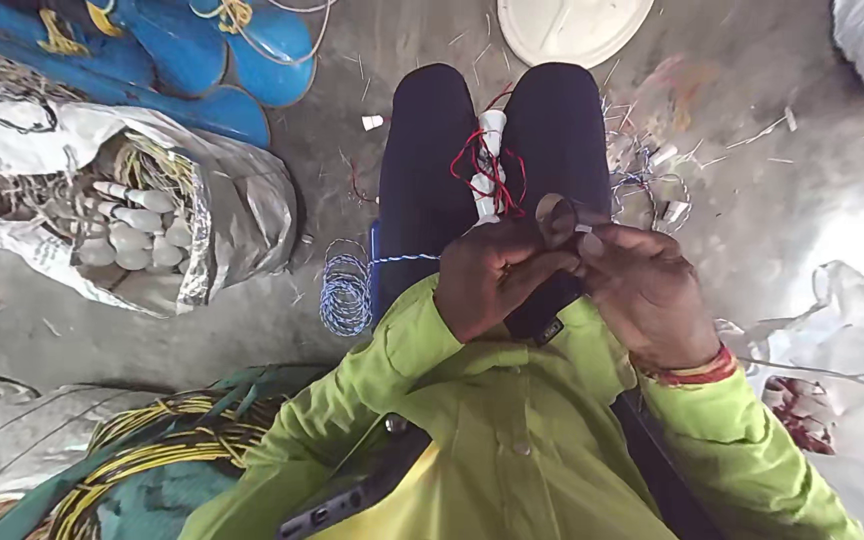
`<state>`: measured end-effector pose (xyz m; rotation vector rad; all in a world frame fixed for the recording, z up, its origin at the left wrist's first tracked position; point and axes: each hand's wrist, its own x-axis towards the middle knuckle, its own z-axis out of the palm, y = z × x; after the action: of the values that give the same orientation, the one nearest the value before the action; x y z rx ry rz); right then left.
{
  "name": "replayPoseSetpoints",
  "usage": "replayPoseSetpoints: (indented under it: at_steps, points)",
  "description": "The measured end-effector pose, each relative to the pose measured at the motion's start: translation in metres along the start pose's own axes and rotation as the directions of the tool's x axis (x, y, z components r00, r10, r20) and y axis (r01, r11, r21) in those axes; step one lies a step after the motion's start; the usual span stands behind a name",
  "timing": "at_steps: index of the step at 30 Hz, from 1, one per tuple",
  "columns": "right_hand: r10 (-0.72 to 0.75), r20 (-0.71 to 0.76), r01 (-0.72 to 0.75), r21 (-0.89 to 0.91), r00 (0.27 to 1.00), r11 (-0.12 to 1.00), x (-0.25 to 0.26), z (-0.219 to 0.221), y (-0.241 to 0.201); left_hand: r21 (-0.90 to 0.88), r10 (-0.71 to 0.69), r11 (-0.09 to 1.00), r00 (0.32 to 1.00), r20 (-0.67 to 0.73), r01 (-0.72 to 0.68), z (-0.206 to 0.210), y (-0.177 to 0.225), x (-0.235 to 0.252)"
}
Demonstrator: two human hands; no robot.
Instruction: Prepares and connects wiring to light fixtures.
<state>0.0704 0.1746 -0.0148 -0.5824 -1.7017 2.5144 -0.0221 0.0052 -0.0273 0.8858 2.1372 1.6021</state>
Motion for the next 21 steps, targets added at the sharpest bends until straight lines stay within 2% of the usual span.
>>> replayPoseSetpoints:
  at_steps: [2, 4, 6, 8, 11, 14, 16, 17, 18, 19, 20, 21]
  points:
    - [-0.078, 0.039, 0.084, -0.214, 0.996, 0.973, 0.003, -0.004, -0.004, 0.004, -0.009, 1.0, 1.0, 0.014, 0.009, 0.001, 0.002, 0.002]
    - [-0.226, 0.085, 0.239, -0.481, 0.97, 0.844, 0.005, -0.006, -0.006, 0.041, -0.012, 0.999, 0.999, 0.04, 0.011, -0.001, 0.002, 0.004]
    - [-0.351, 0.118, 0.341, -0.638, 0.929, 0.69, 0.008, -0.007, -0.007, 0.066, 0.015, 0.998, 0.999, 0.051, -0.019, -0.002, 0.001, 0.007]
    - [-0.435, 0.135, 0.394, -0.706, 0.89, 0.588, 0.01, -0.006, -0.009, 0.083, 0.045, 0.995, 0.998, 0.053, -0.049, 0.003, 0.005, 0.009]
    - [-0.474, 0.13, 0.393, -0.764, 0.871, 0.513, 0.013, -0.004, -0.006, 0.051, 0.045, 0.998, 0.999, 0.028, -0.046, 0.014, 0.01, 0.007]
    - [-0.628, 0.166, 0.435, -0.847, 0.76, 0.304, 0.041, 0.004, 0.002, 0.077, 0.042, 0.996, 0.997, -0.07, -0.036, 0.018, 0.008, 0.017]
    - [-0.674, 0.149, 0.345, -0.924, 0.723, 0.167, 0.072, 0.005, -0.001, 0.116, 0.059, 0.992, 0.995, -0.084, -0.049, 0.014, 0.01, 0.027]
    - [-0.644, 0.09, 0.223, -0.966, 0.76, 0.128, 0.09, -0.001, -0.01, 0.137, 0.082, 0.988, 0.996, -0.036, -0.076, 0.011, 0.014, 0.03]
    - [-0.558, -0.041, 0.029, -0.993, 0.829, 0.116, 0.108, -0.017, -0.024, 0.136, 0.109, 0.984, 0.993, 0.042, -0.113, 0.01, 0.021, 0.027]
    - [-0.472, -0.23, -0.172, -0.971, 0.851, 0.164, 0.13, -0.047, -0.045, 0.102, 0.154, 0.981, 0.982, 0.108, -0.165, 0.013, 0.027, 0.021]
    - [-0.4, -0.377, -0.302, -0.923, 0.835, 0.238, 0.14, -0.082, -0.062, 0.019, 0.16, 0.986, 0.981, 0.107, -0.163, 0.019, 0.033, 0.008]
    - [-0.376, -0.424, -0.328, -0.898, 0.824, 0.293, 0.14, -0.108, -0.078, -0.065, 0.081, 0.995, 0.994, 0.079, -0.076, 0.019, 0.038, -0.003]
